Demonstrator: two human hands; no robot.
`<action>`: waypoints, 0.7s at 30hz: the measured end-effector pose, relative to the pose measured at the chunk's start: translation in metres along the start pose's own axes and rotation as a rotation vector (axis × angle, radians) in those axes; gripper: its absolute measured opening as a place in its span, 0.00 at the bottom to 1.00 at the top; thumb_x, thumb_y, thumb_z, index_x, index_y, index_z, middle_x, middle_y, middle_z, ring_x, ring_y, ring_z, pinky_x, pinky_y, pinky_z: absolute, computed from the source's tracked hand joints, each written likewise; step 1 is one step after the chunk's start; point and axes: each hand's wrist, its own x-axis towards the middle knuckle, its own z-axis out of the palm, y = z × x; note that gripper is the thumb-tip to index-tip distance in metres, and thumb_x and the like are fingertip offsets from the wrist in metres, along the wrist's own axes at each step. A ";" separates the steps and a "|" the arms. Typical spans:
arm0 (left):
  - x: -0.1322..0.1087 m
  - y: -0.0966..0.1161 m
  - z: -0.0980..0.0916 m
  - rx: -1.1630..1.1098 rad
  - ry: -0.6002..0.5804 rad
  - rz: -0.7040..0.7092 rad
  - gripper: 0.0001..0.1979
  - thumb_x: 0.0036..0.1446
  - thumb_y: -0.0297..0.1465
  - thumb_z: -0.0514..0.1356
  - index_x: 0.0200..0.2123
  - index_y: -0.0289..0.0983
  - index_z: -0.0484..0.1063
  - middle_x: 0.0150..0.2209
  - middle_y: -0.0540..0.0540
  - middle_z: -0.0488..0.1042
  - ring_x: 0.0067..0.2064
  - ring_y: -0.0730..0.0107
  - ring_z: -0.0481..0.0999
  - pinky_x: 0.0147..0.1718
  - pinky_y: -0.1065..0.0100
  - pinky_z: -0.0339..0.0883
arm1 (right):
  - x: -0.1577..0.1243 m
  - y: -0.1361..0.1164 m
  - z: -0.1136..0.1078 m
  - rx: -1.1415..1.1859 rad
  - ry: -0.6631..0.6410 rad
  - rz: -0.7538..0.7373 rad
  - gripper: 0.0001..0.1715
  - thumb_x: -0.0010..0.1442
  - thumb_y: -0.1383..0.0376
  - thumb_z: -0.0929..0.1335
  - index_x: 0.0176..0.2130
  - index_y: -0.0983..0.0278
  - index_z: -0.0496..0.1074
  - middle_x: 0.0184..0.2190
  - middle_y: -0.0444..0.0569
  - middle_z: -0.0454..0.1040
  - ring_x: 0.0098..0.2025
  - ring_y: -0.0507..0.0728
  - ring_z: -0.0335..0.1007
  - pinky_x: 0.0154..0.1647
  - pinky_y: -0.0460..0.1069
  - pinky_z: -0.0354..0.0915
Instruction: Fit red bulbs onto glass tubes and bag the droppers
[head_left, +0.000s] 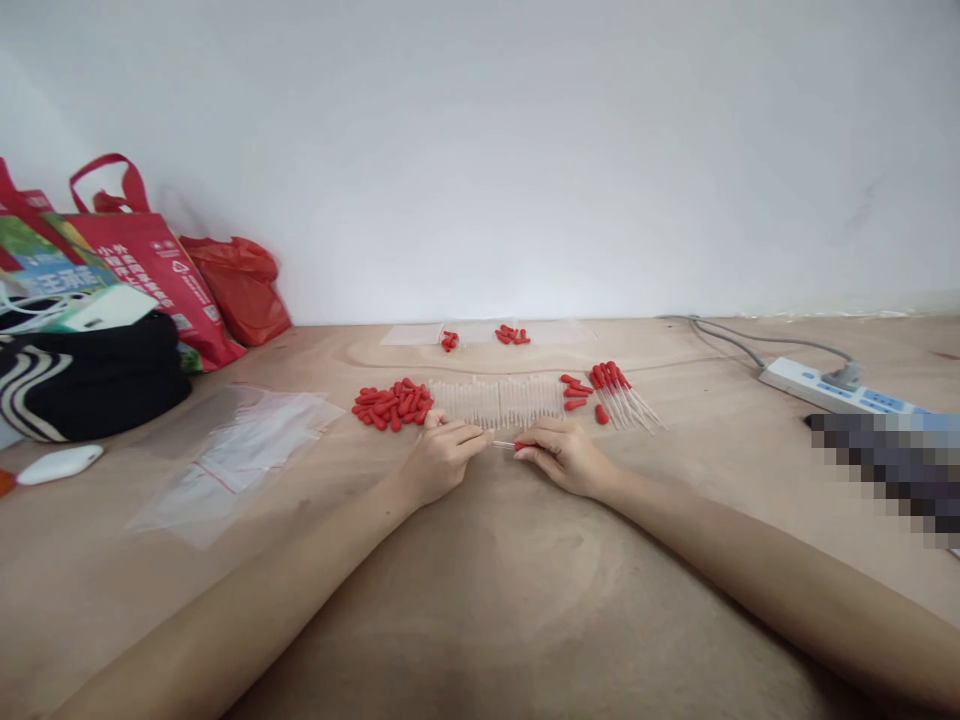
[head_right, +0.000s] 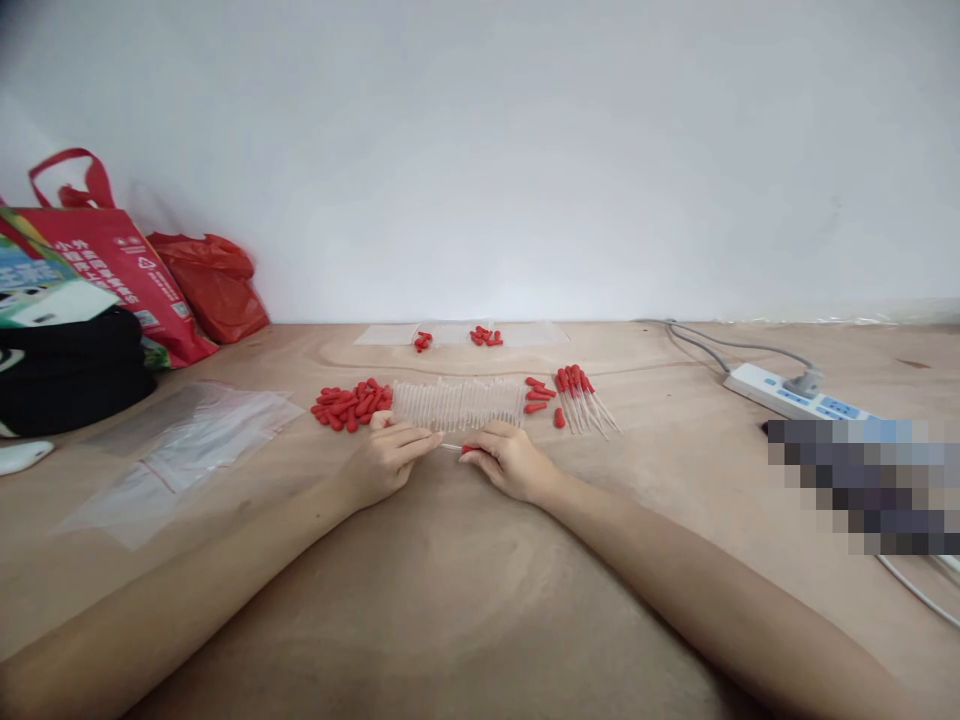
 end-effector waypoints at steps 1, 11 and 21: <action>0.000 0.001 0.000 0.014 0.001 0.009 0.17 0.52 0.17 0.44 0.37 0.35 0.69 0.32 0.48 0.76 0.29 0.71 0.72 0.32 0.64 0.48 | 0.000 0.000 0.000 -0.011 0.003 -0.005 0.10 0.58 0.64 0.62 0.33 0.66 0.70 0.26 0.49 0.70 0.29 0.52 0.65 0.31 0.46 0.63; 0.004 0.008 0.000 0.076 0.025 0.038 0.16 0.51 0.17 0.45 0.36 0.35 0.68 0.29 0.48 0.76 0.27 0.71 0.70 0.30 0.64 0.48 | -0.002 0.000 0.001 -0.042 0.025 -0.010 0.09 0.56 0.63 0.63 0.31 0.67 0.69 0.24 0.49 0.69 0.27 0.51 0.63 0.28 0.46 0.61; 0.004 0.014 0.002 0.040 0.040 0.025 0.14 0.50 0.17 0.46 0.33 0.34 0.68 0.28 0.48 0.75 0.28 0.71 0.71 0.30 0.64 0.49 | 0.002 -0.002 0.000 -0.114 -0.071 -0.075 0.09 0.57 0.64 0.62 0.30 0.66 0.67 0.25 0.49 0.68 0.29 0.52 0.61 0.31 0.47 0.60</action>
